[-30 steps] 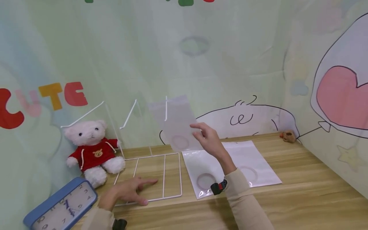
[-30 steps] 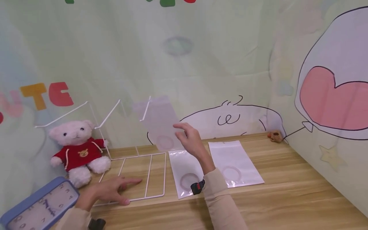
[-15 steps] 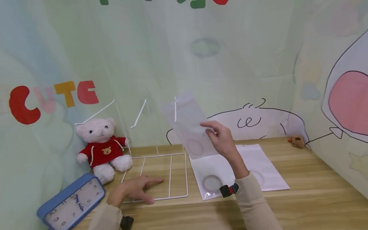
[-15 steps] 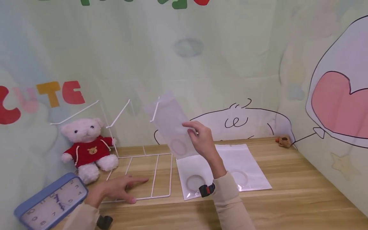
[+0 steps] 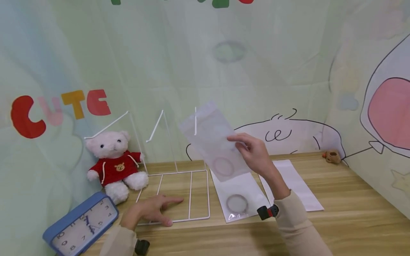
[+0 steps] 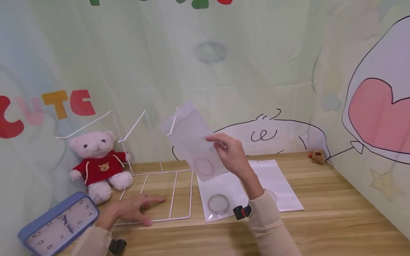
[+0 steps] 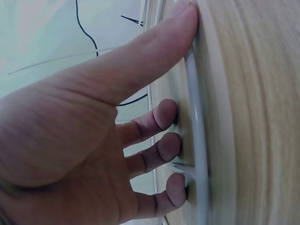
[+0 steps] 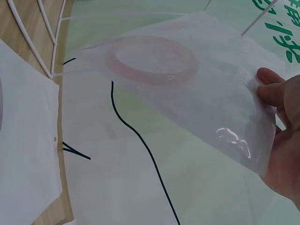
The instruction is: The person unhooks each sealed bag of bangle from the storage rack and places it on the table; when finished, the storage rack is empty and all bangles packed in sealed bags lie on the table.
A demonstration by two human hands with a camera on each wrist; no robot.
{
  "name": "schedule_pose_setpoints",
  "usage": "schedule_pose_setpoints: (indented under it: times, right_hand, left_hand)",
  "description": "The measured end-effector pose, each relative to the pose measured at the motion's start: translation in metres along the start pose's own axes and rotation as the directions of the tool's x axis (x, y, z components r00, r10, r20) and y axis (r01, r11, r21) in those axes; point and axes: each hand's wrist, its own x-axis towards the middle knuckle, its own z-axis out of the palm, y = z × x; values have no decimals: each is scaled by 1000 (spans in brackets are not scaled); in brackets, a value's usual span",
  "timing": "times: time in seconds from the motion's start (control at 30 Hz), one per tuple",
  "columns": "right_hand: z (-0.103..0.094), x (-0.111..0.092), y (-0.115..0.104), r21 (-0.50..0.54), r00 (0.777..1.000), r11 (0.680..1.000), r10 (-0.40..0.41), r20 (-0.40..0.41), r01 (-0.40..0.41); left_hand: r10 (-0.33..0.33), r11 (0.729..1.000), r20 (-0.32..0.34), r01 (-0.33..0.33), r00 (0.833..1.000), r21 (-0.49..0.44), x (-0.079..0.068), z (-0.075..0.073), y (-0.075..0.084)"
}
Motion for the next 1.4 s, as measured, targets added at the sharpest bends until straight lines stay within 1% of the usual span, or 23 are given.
schedule_pose_setpoints:
  times: [0.17,0.27,0.4,0.57,0.7,0.93,1.07,1.27,1.4]
  right_hand:
    - [-7,-5,-2,82,1000,997,14,22,-16]
    - [-11,-10,-3,105,998,994,32,47,-37]
    - [-18,-17,-8,96,996,994,43,77,-50]
    - [-25,-23,-17,84,994,996,20,104,-29]
    - [-29,-25,-21,86,993,996,2,114,-12]
    - [-30,-29,-22,91,993,996,-1,119,-10]
    - [-32,-28,-25,108,991,994,-7,131,-7]
    - [-37,-27,-30,141,989,990,-30,147,10]
    - [-42,-28,-35,134,987,991,-28,159,6]
  left_hand:
    - [-8,1000,11,8,1000,9,-1,-2,2]
    - [-4,1000,16,4,1000,9,-1,-2,2]
    - [-2,1000,14,2,1000,1,0,-1,2]
    - [-6,1000,12,6,1000,-10,1,0,0]
    - [-6,1000,18,6,1000,-6,1,-1,-2]
    - [11,1000,25,-10,1000,-9,1,-2,0]
    - [30,1000,23,-30,999,-5,1,-3,1]
    - [78,997,16,-78,997,19,3,-3,-3]
    - [88,996,18,-88,996,9,5,-1,-6]
